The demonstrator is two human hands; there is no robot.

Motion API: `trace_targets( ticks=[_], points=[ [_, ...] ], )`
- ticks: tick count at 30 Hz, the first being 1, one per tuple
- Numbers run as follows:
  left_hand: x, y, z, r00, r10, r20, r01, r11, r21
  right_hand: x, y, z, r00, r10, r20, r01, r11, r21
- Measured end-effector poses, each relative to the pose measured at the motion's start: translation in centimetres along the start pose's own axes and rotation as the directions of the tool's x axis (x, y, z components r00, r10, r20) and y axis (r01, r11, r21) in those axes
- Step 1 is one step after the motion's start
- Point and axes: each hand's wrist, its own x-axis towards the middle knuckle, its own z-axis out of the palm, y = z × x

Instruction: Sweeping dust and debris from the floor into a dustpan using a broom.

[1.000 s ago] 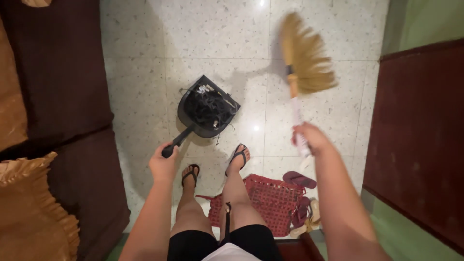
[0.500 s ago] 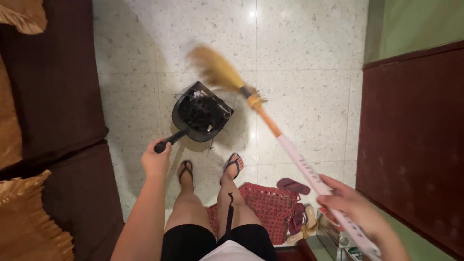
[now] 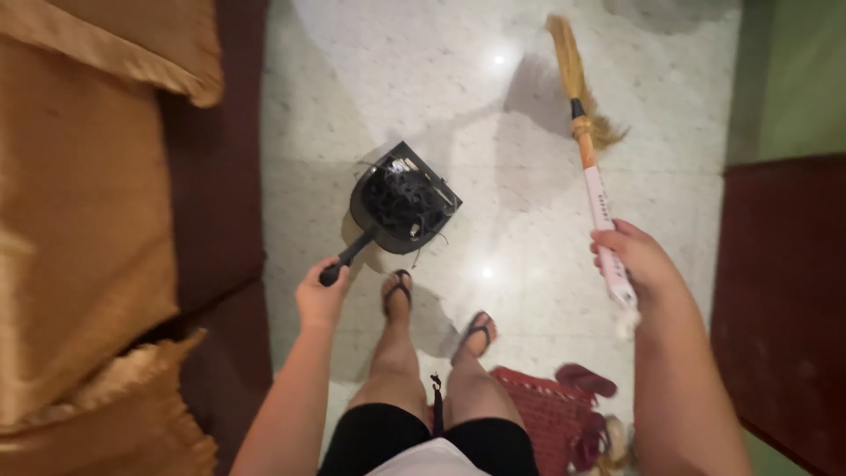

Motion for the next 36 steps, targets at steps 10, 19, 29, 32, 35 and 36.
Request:
trace_targets(
  ticks=[10,19,29,32,35,36],
  points=[
    [7.0,1.1,-5.5,0.995,-0.089,-0.035,0.094,0.985,0.142,12.0,8.2,18.2,0.984,0.07,0.161,-0.06,0.996,-0.068],
    [9.9,0.0,-5.3,0.997,-0.056,-0.044,0.062,0.989,0.137,-9.0,-3.0,15.0,0.913,0.347,0.214,-0.283,0.918,-0.279],
    [8.6,6.4,1.4,0.998,-0.067,0.021,0.064,0.991,0.114,-12.7,-2.0,-2.7,0.927,0.373,-0.026,-0.374,0.923,-0.09],
    [7.7,7.2,5.7,0.999,0.036,0.01,-0.037,0.995,0.093,-8.4,-4.1,-7.6,0.961,0.244,-0.127,-0.252,0.967,-0.049],
    [7.0,9.7,9.7,0.995,0.084,0.047,-0.089,0.991,0.1,-3.0,-5.7,-12.2,0.972,0.143,-0.184,-0.147,0.989,-0.01],
    [6.5,10.7,11.2,0.996,0.061,0.067,-0.067,0.994,0.087,-1.1,-6.4,-13.9,0.97,0.093,-0.224,-0.106,0.993,-0.049]
  ],
)
